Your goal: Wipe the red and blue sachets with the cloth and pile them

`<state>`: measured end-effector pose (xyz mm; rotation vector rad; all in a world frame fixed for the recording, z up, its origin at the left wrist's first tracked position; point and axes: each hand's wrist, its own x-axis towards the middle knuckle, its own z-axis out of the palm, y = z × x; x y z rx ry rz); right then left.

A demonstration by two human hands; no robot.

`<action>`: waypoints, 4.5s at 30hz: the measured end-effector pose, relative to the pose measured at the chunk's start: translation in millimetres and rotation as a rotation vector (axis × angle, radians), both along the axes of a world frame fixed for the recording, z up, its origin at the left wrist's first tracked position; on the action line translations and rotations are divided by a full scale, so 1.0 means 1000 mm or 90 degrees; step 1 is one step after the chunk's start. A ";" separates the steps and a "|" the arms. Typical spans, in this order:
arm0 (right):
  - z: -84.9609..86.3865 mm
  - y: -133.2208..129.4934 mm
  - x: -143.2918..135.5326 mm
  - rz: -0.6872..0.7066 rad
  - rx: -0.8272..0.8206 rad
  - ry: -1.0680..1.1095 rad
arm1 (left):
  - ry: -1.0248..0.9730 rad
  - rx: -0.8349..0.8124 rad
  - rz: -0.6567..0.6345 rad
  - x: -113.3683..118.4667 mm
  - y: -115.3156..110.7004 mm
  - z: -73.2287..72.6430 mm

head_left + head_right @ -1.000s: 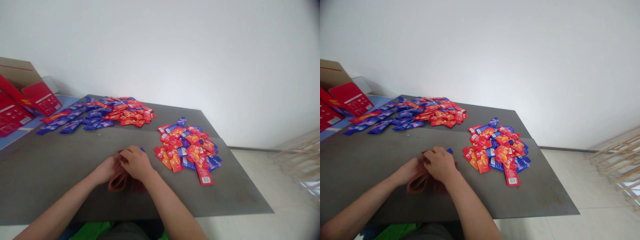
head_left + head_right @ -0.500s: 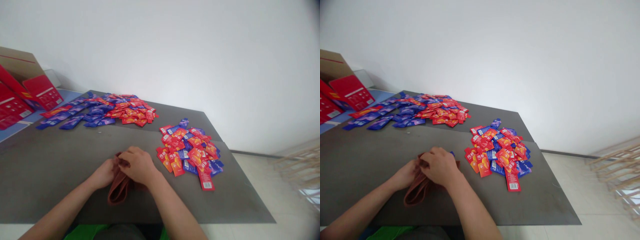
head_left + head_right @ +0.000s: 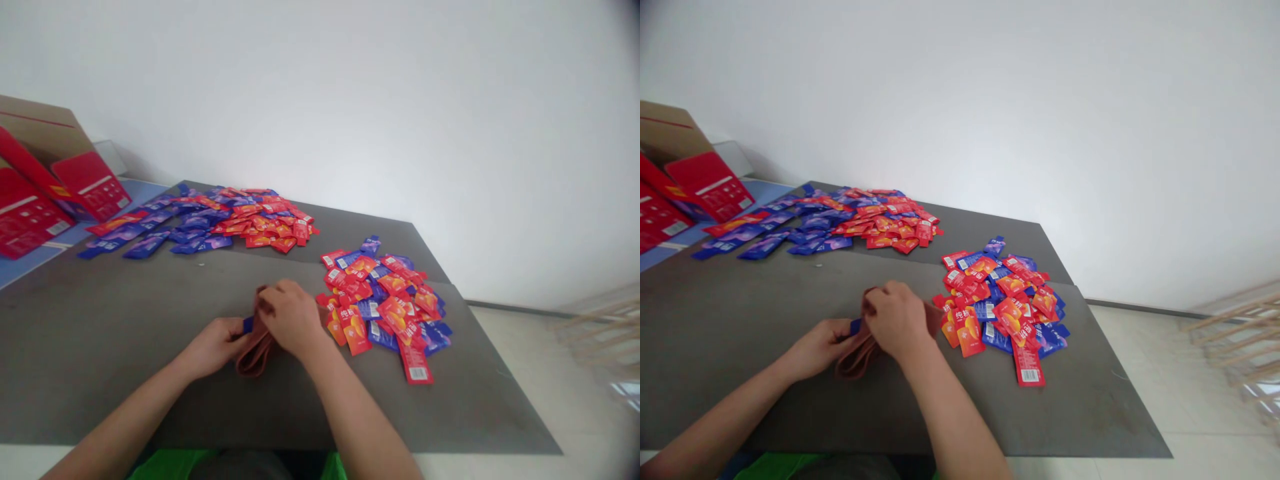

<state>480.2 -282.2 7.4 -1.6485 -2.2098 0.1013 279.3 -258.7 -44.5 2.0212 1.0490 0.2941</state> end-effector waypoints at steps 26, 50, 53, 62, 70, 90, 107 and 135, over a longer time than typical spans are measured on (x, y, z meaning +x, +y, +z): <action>-0.034 -0.001 0.018 -0.191 -0.079 -0.103 | 0.062 0.025 0.034 0.004 0.001 -0.001; -0.010 -0.034 -0.006 -0.109 -0.026 -0.016 | 0.079 0.050 -0.007 0.001 0.006 0.002; -0.020 -0.037 -0.025 -0.061 -0.036 -0.017 | 0.096 0.081 -0.005 0.002 0.007 0.003; -0.009 -0.022 0.039 -0.288 -0.080 -0.041 | 0.116 0.072 0.008 0.001 0.005 0.003; -0.023 -0.040 -0.031 -0.046 -0.026 0.015 | 0.084 0.076 -0.003 0.001 0.005 0.003; -0.017 -0.027 0.000 -0.135 -0.107 0.030 | 0.089 0.106 -0.012 0.004 0.002 0.005; -0.019 -0.036 -0.018 -0.087 -0.090 -0.046 | 0.123 0.136 0.006 0.007 0.003 0.003; -0.020 -0.030 -0.043 -0.150 -0.128 -0.080 | 0.042 0.129 0.017 -0.006 -0.012 0.006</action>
